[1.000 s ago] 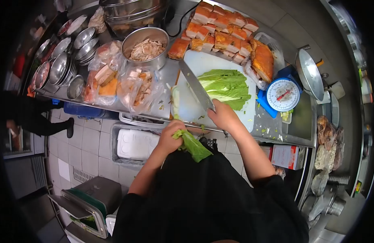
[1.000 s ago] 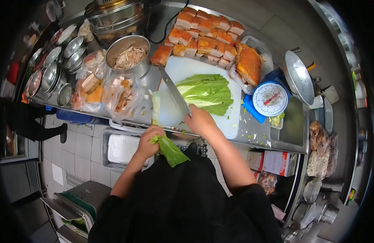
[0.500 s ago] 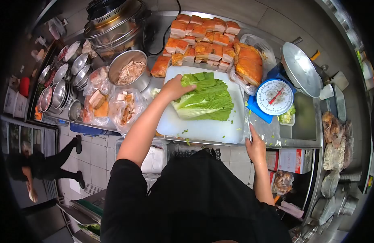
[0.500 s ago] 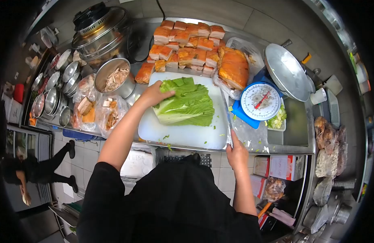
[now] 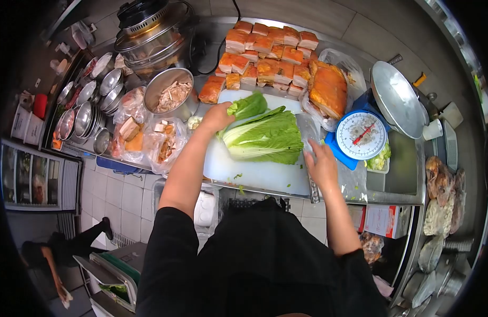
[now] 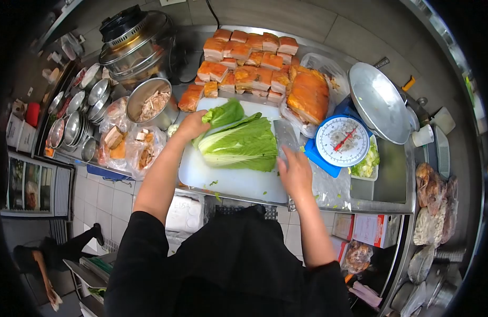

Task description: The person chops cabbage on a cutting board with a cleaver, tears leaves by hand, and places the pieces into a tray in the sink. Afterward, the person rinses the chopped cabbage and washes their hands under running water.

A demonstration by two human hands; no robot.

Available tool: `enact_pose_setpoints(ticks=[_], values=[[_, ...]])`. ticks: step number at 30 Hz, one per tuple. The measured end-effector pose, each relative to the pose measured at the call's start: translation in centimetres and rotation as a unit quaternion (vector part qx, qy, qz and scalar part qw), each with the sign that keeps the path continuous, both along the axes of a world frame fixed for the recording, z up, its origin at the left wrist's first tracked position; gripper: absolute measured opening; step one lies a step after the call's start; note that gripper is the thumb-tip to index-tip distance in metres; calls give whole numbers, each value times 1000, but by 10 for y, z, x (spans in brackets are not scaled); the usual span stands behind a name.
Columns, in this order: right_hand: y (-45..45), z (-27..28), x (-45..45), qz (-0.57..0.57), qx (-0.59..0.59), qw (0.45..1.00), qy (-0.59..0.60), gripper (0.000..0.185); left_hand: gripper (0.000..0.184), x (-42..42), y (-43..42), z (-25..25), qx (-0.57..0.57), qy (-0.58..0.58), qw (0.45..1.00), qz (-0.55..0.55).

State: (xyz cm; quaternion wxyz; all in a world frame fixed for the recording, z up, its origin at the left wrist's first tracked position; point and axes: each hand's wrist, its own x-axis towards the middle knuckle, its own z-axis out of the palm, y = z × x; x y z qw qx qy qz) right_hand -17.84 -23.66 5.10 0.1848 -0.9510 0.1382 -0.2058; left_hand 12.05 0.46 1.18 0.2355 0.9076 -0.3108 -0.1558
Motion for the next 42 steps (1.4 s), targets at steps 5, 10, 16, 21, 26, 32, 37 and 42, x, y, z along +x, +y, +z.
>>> enact_pose_setpoints(ticks=[5, 10, 16, 21, 26, 32, 37, 42], values=[[-13, 11, 117, 152, -90, 984, -6, 44, 54, 0, 15, 32, -187, -52, 976, 102], [-45, -17, 204, 182, 28, 925, 332, 39, 50, -6, 30, 67, -287, -11, 951, 111], [-1, 27, 242, 136, -9, 983, 123, 29, 46, -14, 29, 64, -321, 99, 939, 80], [75, 115, 246, 206, -7, 978, 41, 26, 44, -9, 18, 58, -396, 225, 890, -10], [103, 137, 236, 256, 175, 951, -8, 21, 48, -2, 20, 59, -446, 240, 862, -13], [87, 123, 205, 232, 363, 902, 25, 19, 64, -31, 0, 70, -586, 166, 793, 28], [64, 122, 173, 311, 462, 830, 38, 36, 54, -34, -6, 69, -444, 148, 883, -29], [-2, 81, 146, 340, 462, 819, 14, 48, 39, -48, 4, 79, -438, 100, 893, 32]])
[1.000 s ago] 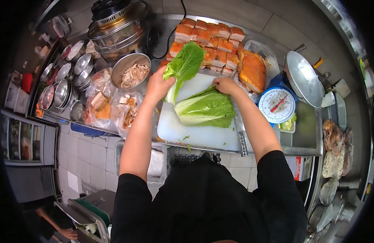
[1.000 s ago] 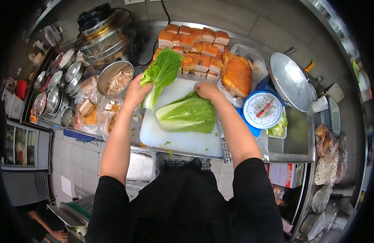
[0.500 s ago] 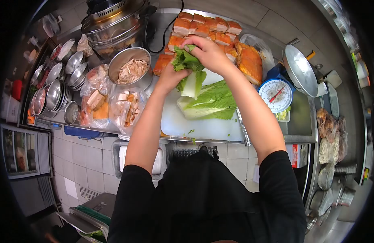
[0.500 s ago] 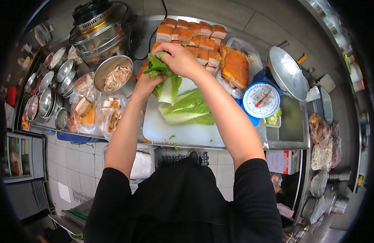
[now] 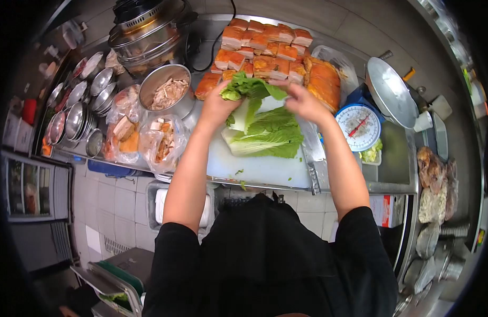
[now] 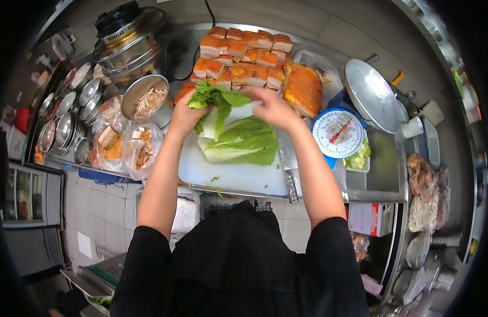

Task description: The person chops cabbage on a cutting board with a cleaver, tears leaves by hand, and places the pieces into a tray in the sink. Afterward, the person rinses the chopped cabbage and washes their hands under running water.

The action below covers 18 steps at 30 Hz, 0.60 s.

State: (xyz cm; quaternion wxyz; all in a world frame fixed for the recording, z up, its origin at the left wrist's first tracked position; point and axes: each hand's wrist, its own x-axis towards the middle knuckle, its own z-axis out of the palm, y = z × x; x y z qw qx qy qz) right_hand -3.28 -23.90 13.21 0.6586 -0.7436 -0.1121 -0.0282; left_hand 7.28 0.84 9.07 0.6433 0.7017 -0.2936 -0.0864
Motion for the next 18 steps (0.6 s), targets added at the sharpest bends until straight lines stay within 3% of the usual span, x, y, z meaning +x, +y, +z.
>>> enact_pose_setpoints(ticks=[1, 2, 4, 5, 8, 10, 12, 15, 18], values=[[-7, -13, -13, -20, -254, 967, 7, 44, 38, -2, 3, 8, 25, 1, 999, 36], [-16, -26, -21, -43, -490, 871, 11, 41, 38, -6, 6, 14, 32, -1, 999, 44], [-42, -59, -17, -30, -468, 883, 16, 37, 35, -14, 11, 23, -10, 10, 997, 80], [-55, -73, -11, -19, -453, 891, 24, 34, 38, -15, 17, 28, 21, 4, 996, 87], [-68, -58, 6, -16, -414, 909, 48, 29, 37, -35, 26, 44, 49, 13, 988, 148], [-72, -55, 11, 20, -430, 903, -15, 27, 36, -52, 25, 54, 65, 1, 982, 180], [-70, -57, 11, 77, -512, 855, 8, 25, 36, -61, 31, 54, 88, 43, 971, 217], [-73, -53, 31, 111, -469, 872, 87, 26, 35, -78, 37, 55, 57, 46, 970, 233], [-67, -35, 38, 66, -452, 889, 33, 26, 36, -82, 50, 52, 44, 37, 972, 227]])
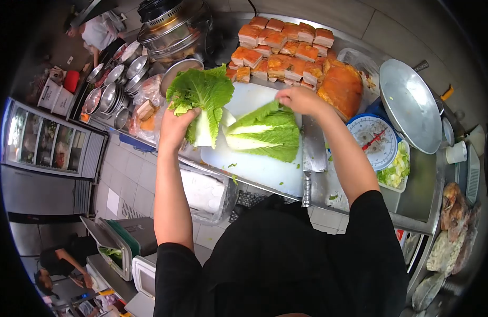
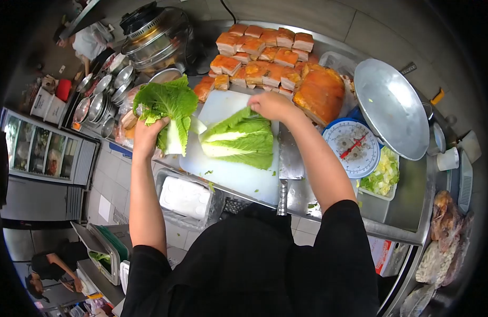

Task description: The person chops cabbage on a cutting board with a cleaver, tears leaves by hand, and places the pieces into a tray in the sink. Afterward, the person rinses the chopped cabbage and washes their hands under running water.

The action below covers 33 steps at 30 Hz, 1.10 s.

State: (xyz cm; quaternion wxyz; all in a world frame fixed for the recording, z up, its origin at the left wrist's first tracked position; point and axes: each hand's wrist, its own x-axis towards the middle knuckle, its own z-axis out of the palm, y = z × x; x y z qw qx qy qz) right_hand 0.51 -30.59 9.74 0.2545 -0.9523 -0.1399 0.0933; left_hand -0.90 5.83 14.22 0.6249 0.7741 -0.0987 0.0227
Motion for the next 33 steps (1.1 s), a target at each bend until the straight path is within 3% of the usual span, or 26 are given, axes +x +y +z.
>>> enact_pose_setpoints(ticks=[4, 8, 12, 15, 16, 17, 18, 21, 22, 24, 26, 28, 29, 33], values=[[45, 31, 11, -2, 49, 980, -194, 22, 41, -2, -2, 8, 5, 51, 998, -47], [98, 90, 12, 111, 98, 961, -235, 22, 43, -12, -11, 3, 16, 85, 992, -87], [137, 119, 9, 183, 163, 939, -240, 23, 43, -13, -9, -7, 33, 15, 995, -88], [142, 125, -2, 220, 296, 921, -128, 31, 41, -35, 0, 5, 27, -8, 999, -21], [140, 119, -2, 249, 385, 883, -102, 37, 40, -44, 7, 3, 35, -30, 999, 21], [132, 112, -5, 213, 421, 881, -42, 36, 38, -54, 18, -4, -17, -63, 997, 40], [124, 109, -14, 174, 454, 874, 20, 34, 38, -65, 31, -13, -88, -23, 994, 64], [116, 65, -27, 165, 446, 879, 34, 42, 42, -96, 73, -39, -302, -9, 946, 119], [128, 42, -33, 167, 451, 876, 45, 45, 42, -109, 83, -47, -303, -17, 942, 145], [171, 4, -51, 202, 458, 863, 70, 48, 42, -138, 98, -60, -424, 70, 872, 232], [217, -20, -76, 219, 458, 853, 120, 60, 42, -161, 98, -66, -453, 96, 845, 267], [260, -49, -92, 255, 466, 804, 265, 67, 40, -176, 106, -76, -484, 126, 817, 286], [279, -65, -99, 243, 502, 731, 393, 68, 39, -184, 114, -81, -469, 113, 826, 291], [348, -87, -145, 178, 486, 704, 486, 56, 36, -225, 153, -95, -387, 57, 863, 320]])
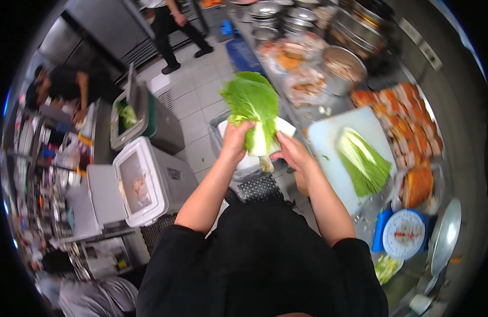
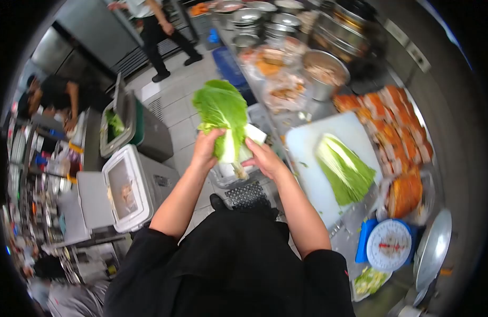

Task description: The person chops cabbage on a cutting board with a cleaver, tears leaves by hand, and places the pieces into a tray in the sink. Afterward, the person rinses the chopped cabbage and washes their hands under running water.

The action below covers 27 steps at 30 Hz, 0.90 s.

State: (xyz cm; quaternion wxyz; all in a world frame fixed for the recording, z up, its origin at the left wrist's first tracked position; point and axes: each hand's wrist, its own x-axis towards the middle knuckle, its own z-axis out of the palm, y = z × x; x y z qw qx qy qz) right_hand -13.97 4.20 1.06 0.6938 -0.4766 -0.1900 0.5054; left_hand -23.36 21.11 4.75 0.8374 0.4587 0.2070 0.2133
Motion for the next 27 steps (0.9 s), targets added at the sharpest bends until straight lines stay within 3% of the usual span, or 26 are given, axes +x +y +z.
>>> enact_pose_setpoints(ticks=[3, 8, 12, 15, 18, 20, 22, 24, 25, 26, 27], values=[[53, -30, -35, 39, -18, 998, 34, 54, 41, -43, 46, -22, 46, 9, 998, 30], [126, -73, -72, 31, -61, 998, 10, 53, 46, -151, 167, -33, 112, -6, 973, 200], [149, -156, -98, -13, -211, 977, 25, 49, 48, -243, 330, -26, 137, 13, 919, 369], [144, -210, -129, -26, -337, 941, 17, 44, 48, -287, 465, -2, 175, -56, 873, 452], [134, -229, -153, 14, -397, 918, -2, 42, 51, -301, 597, 9, 228, -83, 831, 501], [133, -229, -163, 35, -482, 875, -10, 41, 50, -294, 673, 1, 239, -112, 822, 504], [132, -225, -169, 26, -497, 867, -5, 44, 50, -286, 745, -24, 243, -120, 824, 498], [137, -218, -168, 28, -521, 853, -4, 52, 53, -287, 812, -99, 301, 55, 811, 499], [139, -213, -169, 27, -527, 850, -2, 52, 76, -296, 822, -134, 318, 341, 777, 423], [142, -209, -168, 23, -531, 847, -10, 53, 100, -309, 844, -205, 356, 585, 662, 305], [146, -207, -165, 21, -535, 845, -20, 54, 108, -311, 818, -202, 248, 657, 654, 281]])
